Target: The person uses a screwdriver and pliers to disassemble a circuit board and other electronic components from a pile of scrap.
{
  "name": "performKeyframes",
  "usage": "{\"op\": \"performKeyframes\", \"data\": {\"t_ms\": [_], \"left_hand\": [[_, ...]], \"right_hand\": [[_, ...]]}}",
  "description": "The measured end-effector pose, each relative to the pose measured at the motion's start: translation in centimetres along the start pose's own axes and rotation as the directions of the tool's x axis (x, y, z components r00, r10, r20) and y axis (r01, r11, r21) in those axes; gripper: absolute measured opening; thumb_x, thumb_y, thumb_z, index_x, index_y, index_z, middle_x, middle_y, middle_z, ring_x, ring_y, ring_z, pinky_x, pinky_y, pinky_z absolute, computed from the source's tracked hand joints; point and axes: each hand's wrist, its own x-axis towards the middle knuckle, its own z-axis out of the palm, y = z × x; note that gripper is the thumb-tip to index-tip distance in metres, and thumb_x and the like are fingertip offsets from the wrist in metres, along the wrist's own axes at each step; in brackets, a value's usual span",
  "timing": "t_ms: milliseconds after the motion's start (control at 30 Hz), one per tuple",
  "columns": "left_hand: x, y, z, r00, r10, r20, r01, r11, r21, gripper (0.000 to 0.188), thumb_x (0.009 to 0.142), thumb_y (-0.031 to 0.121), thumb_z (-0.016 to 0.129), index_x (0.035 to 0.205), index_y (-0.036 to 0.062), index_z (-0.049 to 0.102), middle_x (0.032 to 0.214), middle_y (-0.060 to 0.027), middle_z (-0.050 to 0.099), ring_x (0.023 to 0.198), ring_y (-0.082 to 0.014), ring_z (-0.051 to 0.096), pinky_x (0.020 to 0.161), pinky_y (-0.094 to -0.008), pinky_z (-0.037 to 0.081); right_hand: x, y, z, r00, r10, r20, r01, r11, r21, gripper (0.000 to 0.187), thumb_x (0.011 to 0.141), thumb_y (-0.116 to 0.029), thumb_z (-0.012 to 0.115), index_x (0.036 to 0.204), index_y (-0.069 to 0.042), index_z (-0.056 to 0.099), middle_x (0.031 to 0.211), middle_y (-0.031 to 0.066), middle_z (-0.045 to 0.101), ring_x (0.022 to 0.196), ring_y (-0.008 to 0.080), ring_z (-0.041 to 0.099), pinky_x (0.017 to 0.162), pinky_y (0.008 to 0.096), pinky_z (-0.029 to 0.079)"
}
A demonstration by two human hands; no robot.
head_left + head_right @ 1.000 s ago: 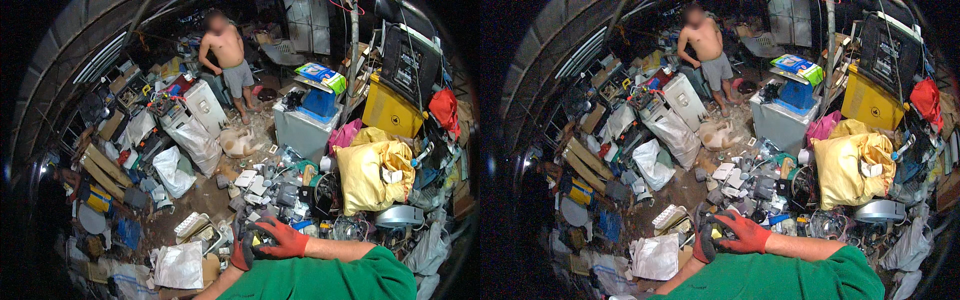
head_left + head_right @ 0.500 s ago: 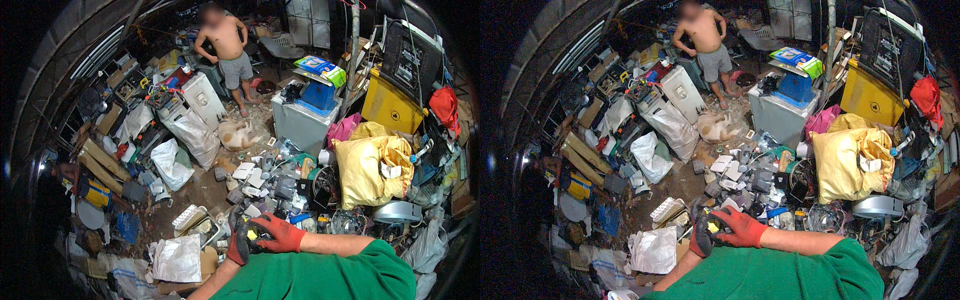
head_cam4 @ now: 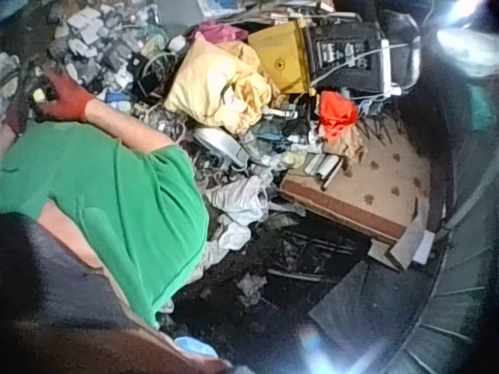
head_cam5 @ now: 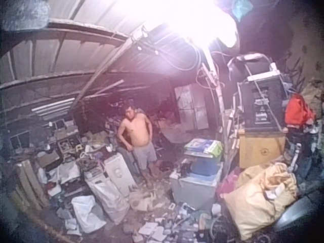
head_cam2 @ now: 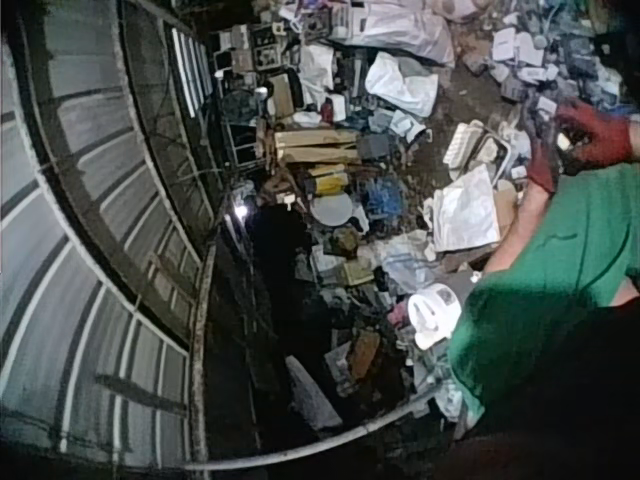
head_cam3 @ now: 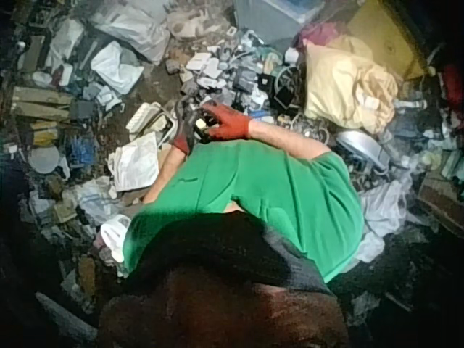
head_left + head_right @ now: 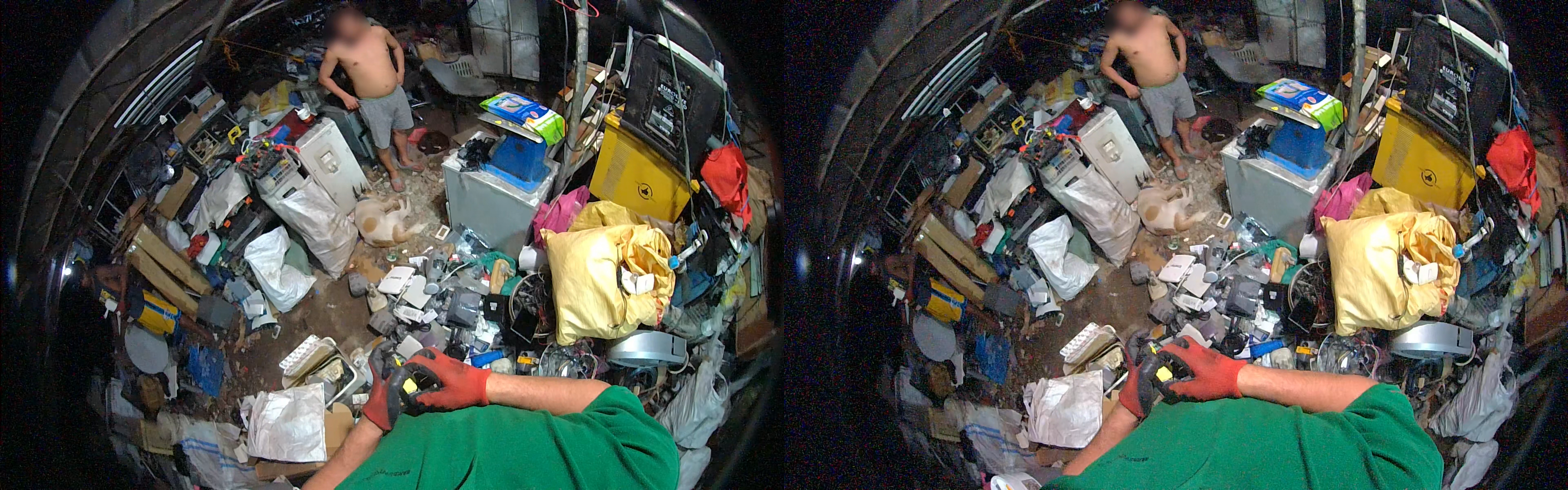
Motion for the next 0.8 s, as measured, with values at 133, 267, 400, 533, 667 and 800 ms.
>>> {"op": "performKeyframes", "data": {"t_ms": [133,267,400,533,667,800], "left_hand": [[0.1,-0.3,0.0,0.971,-0.232,0.056,0.237,0.907,-0.349,0.068,0.092,0.023,0.059,0.142,0.0004,0.018,0.133,-0.0189,0.037,0.120,-0.0267,0.043,0.101,-0.0383,0.037],[0.5,0.4,-0.1,0.932,-0.362,-0.028,0.299,0.807,-0.509,0.072,0.093,0.023,0.059,0.144,-0.0002,0.014,0.133,-0.0206,0.041,0.120,-0.0283,0.045,0.103,-0.0381,0.036],[1.7,2.2,-0.4,0.907,-0.420,-0.034,0.330,0.759,-0.562,0.073,0.093,0.018,0.059,0.146,0.0014,0.012,0.135,-0.0205,0.042,0.122,-0.0270,0.046,0.105,-0.0388,0.035],[1.9,3.8,-1.0,0.853,-0.516,0.073,0.479,0.723,-0.498,0.073,0.092,0.014,0.058,0.148,0.0018,0.011,0.139,-0.0200,0.039,0.127,-0.0266,0.043,0.107,-0.0396,0.034],[2.4,4.3,-0.3,0.883,-0.468,0.021,0.404,0.737,-0.543,0.081,0.093,0.025,0.058,0.151,0.0058,0.005,0.142,-0.0188,0.036,0.128,-0.0277,0.040,0.108,-0.0397,0.032],[2.6,4.6,0.2,0.940,-0.321,-0.113,0.198,0.786,-0.586,0.083,0.091,0.030,0.059,0.151,0.0031,0.009,0.140,-0.0188,0.037,0.124,-0.0282,0.042,0.108,-0.0413,0.031]], "right_hand": [[0.7,0.2,-0.4,1.000,-0.020,-0.003,0.020,0.998,0.059,0.063,0.080,-0.017,0.070,0.135,-0.008,0.041,0.125,0.0168,0.052,0.115,0.0326,0.052,0.099,0.0420,0.042],[0.9,-0.7,-0.9,0.999,0.017,0.028,-0.023,0.965,0.261,0.069,0.080,-0.014,0.070,0.140,-0.008,0.036,0.124,0.0144,0.056,0.111,0.0242,0.056,0.095,0.0400,0.045],[0.3,-2.1,-1.3,0.996,0.084,0.001,-0.081,0.950,0.301,0.072,0.081,-0.012,0.069,0.143,-0.009,0.032,0.121,0.0125,0.058,0.107,0.0205,0.057,0.095,0.0373,0.045],[0.0,-2.0,-1.7,0.995,0.091,-0.031,-0.077,0.949,0.307,0.074,0.079,-0.015,0.071,0.142,-0.007,0.031,0.128,0.0151,0.054,0.114,0.0221,0.054,0.099,0.0368,0.043],[0.6,-0.7,-1.3,0.998,0.054,-0.025,-0.040,0.921,0.388,0.078,0.077,-0.019,0.074,0.141,-0.005,0.031,0.134,0.0156,0.049,0.121,0.0230,0.049,0.103,0.0364,0.039],[0.9,0.1,-0.7,0.997,-0.003,-0.082,0.042,0.878,0.477,0.079,0.076,-0.022,0.076,0.140,-0.005,0.032,0.133,0.0141,0.047,0.124,0.0221,0.045,0.105,0.0358,0.036]]}}
